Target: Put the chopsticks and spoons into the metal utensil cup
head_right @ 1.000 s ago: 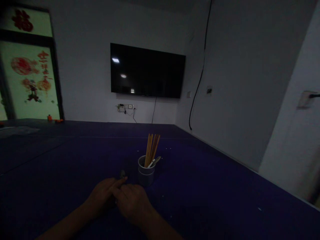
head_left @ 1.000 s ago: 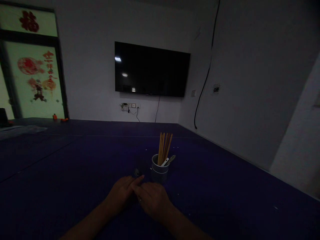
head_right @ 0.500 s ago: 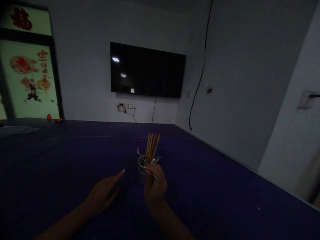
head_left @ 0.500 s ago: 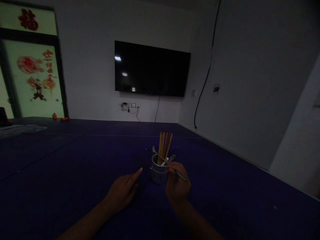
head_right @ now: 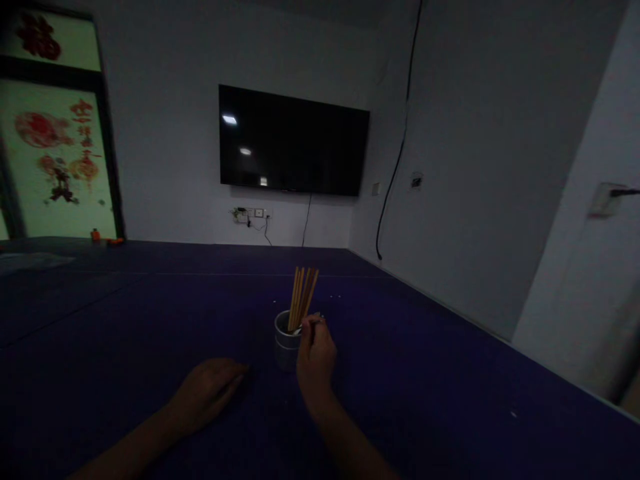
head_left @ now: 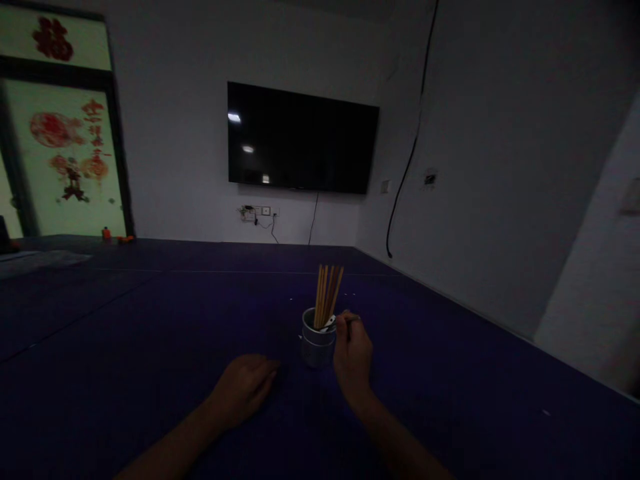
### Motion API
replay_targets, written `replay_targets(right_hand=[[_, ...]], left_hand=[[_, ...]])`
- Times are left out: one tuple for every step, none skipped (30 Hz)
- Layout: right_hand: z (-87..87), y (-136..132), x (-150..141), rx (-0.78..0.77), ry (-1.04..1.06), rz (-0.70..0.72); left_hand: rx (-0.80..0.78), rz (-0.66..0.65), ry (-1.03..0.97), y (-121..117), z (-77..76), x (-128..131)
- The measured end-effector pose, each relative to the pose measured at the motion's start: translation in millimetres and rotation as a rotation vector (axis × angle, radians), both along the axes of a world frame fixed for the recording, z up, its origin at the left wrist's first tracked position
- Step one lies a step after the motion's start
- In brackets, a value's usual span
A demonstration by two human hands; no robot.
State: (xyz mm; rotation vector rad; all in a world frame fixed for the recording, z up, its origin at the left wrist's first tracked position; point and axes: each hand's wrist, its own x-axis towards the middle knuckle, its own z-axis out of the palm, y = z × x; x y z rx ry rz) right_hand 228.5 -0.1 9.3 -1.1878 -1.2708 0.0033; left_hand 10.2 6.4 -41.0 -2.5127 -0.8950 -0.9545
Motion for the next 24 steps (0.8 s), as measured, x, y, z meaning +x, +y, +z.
replay_targets(right_hand=[[-0.7, 1, 0, -0.013, -0.012, -0.006], [-1.4, 2, 1, -0.026, -0.028, -0.01], [-2.3, 3, 1, -0.04, -0.046, -0.013], [-3.1, 3, 1, -0.055, -0.063, -0.016], [-4.0, 3, 1, -0.072, -0.08, -0.02], [-4.9, 3, 1, -0.089, -0.097, -0.024], [-5.8, 4, 1, -0.104, -0.112, -0.028], [-6.7, 4, 1, -0.118, -0.124, -0.034], [-7.4, 4, 1, -0.13, -0.133, -0.041], [-8.0, 4, 1, -0.142, -0.139, -0.045], [-8.5, 4, 1, -0.156, -0.14, -0.049], [-8.9, 4, 0, -0.169, -0.138, -0.049], [-9.2, 5, 0, -0.181, -0.134, -0.049], [-9.4, 5, 0, -0.188, -0.128, -0.046], [-9.5, 5, 0, -0.188, -0.119, -0.04], [-9.7, 5, -1, -0.185, -0.108, -0.036], [-9.9, 6, -1, -0.181, -0.096, -0.035], [-10.2, 6, -1, -0.179, -0.085, -0.039], [-10.6, 6, -1, -0.179, -0.074, -0.046], [-11.2, 7, -2, -0.178, -0.064, -0.054], [-11.8, 7, -2, -0.174, -0.053, -0.062], [-12.5, 8, -2, -0.164, -0.038, -0.07], [-13.2, 8, -2, -0.144, -0.017, -0.078], [-13.9, 9, -2, -0.113, 0.009, -0.09]], left_hand=[[-0.007, -0.01, 0.002, 1, -0.5, 0], [-0.015, -0.021, 0.003, 1, -0.9, 0], [-0.021, -0.032, 0.004, 1, -1.2, 0], [-0.025, -0.041, 0.005, 2, -1.6, 0], [-0.028, -0.047, 0.006, 2, -1.9, 0], [-0.032, -0.049, 0.006, 2, -2.3, 0], [-0.036, -0.049, 0.006, 2, -2.8, 0], [-0.041, -0.047, 0.006, 2, -3.2, 0], [-0.047, -0.046, 0.004, 3, -3.7, -1], [-0.052, -0.046, 0.003, 3, -4.2, -1], [-0.058, -0.047, 0.003, 4, -4.6, -1], [-0.061, -0.051, 0.004, 4, -5.0, -1], [-0.062, -0.056, 0.005, 5, -5.3, -1], [-0.059, -0.06, 0.005, 5, -5.4, -1], [-0.054, -0.063, 0.004, 5, -5.4, -1], [-0.05, -0.064, 0.003, 5, -5.2, -1], [-0.047, -0.065, 0.002, 5, -4.8, -1], [-0.047, -0.064, 0.004, 4, -4.3, -1], [-0.048, -0.064, 0.007, 4, -3.8, -1], [-0.049, -0.063, 0.01, 4, -3.3, -1], [-0.047, -0.062, 0.011, 3, -2.9, -1], [-0.043, -0.059, 0.01, 3, -2.5, -1], [-0.039, -0.055, 0.01, 3, -2.3, -1], [-0.037, -0.051, 0.011, 3, -2.2, -1]])
